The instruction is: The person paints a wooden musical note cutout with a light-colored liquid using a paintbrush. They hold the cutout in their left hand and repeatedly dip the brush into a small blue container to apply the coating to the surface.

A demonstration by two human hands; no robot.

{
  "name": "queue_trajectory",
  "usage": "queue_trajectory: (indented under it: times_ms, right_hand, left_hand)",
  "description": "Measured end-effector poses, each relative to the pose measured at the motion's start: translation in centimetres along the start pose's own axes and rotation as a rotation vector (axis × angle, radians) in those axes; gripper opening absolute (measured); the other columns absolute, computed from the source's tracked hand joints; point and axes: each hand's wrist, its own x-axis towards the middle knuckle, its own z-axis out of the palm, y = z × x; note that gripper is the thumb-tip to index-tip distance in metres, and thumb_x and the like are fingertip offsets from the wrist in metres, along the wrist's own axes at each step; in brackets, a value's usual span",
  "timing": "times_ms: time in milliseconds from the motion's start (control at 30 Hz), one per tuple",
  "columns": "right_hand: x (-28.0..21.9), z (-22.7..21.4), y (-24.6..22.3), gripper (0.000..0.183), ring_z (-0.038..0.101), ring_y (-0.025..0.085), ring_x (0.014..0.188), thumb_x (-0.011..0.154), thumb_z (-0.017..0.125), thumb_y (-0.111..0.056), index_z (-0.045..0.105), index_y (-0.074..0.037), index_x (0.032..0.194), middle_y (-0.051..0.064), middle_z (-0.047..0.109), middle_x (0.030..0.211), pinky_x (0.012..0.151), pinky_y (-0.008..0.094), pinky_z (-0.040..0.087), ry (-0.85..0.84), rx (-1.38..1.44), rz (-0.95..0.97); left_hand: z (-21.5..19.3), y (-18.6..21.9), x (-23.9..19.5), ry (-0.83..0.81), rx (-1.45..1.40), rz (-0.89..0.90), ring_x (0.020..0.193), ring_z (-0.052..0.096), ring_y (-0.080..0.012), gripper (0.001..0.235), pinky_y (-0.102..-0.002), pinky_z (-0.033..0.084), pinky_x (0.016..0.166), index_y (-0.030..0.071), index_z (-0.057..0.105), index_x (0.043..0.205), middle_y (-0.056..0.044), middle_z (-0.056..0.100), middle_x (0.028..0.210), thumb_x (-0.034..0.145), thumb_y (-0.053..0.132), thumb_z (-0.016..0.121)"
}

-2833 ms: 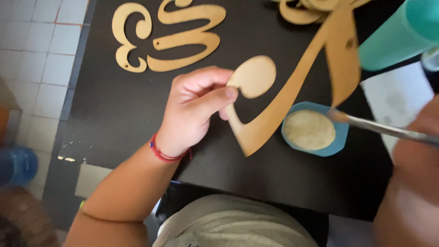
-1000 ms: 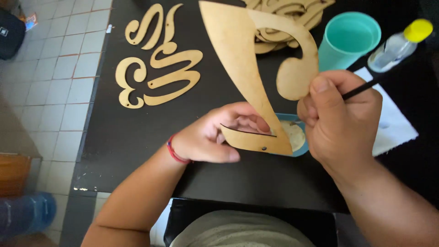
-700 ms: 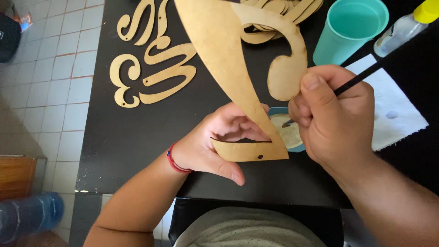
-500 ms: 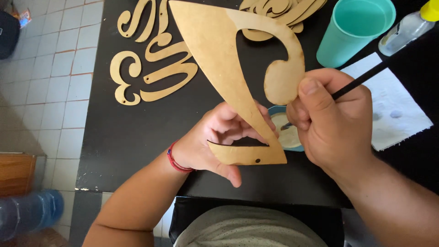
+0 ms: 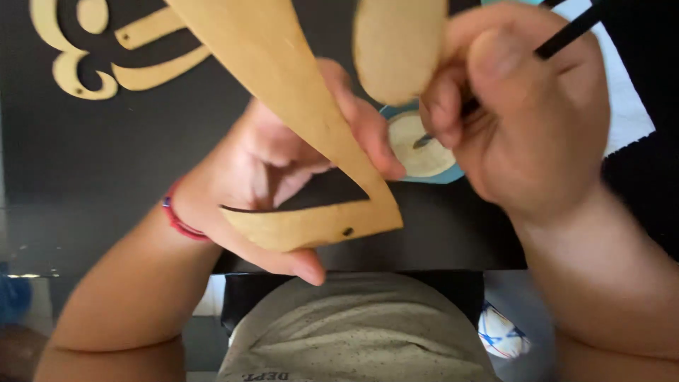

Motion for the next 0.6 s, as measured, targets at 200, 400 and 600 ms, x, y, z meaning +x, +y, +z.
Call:
queue_trajectory:
  times_ms: [200, 400, 600]
  right_hand:
    - [0.8, -7.3, 2.4, 0.046, 0.066, 0.033, 0.096, 0.110, 0.043, -0.048, 0.059, -0.006, 0.101, 0.017, 0.067, 0.106, 0.090, 0.041, 0.059, 0.010, -0.255, -0.096]
    - [-1.0, -6.5, -3.9, 0.062, 0.052, 0.023, 0.070, 0.111, 0.024, -0.037, 0.061, 0.011, 0.098, 0.019, 0.052, 0.084, 0.065, 0.030, 0.036, -0.183, -0.843, -0.005]
    - [0.2, -6.0, -5.0, 0.026, 0.076, 0.014, 0.069, 0.095, 0.047, -0.004, 0.072, 0.005, 0.094, 0.011, 0.078, 0.079, 0.066, 0.021, 0.062, -0.521, -0.816, 0.172]
  left_hand:
    - [-0.6, 0.8, -0.6, 0.077, 0.040, -0.017, 0.134, 0.063, -0.0289, 0.084, -0.043, 0.060, 0.117, 0.016, 0.029, 0.141, -0.015, 0.051, 0.135, 0.078, 0.009, 0.084]
    - [-0.2, 1.4, -1.0, 0.095, 0.117, -0.021, 0.135, 0.064, -0.0283, 0.086, -0.044, 0.064, 0.118, 0.014, 0.027, 0.142, -0.013, 0.050, 0.136, 0.078, 0.011, 0.085]
    - [0.4, 2.1, -1.7, 0.177, 0.127, -0.025, 0.130, 0.072, -0.0335, 0.091, -0.045, 0.070, 0.114, 0.013, 0.030, 0.143, -0.018, 0.054, 0.134, 0.072, 0.014, 0.088]
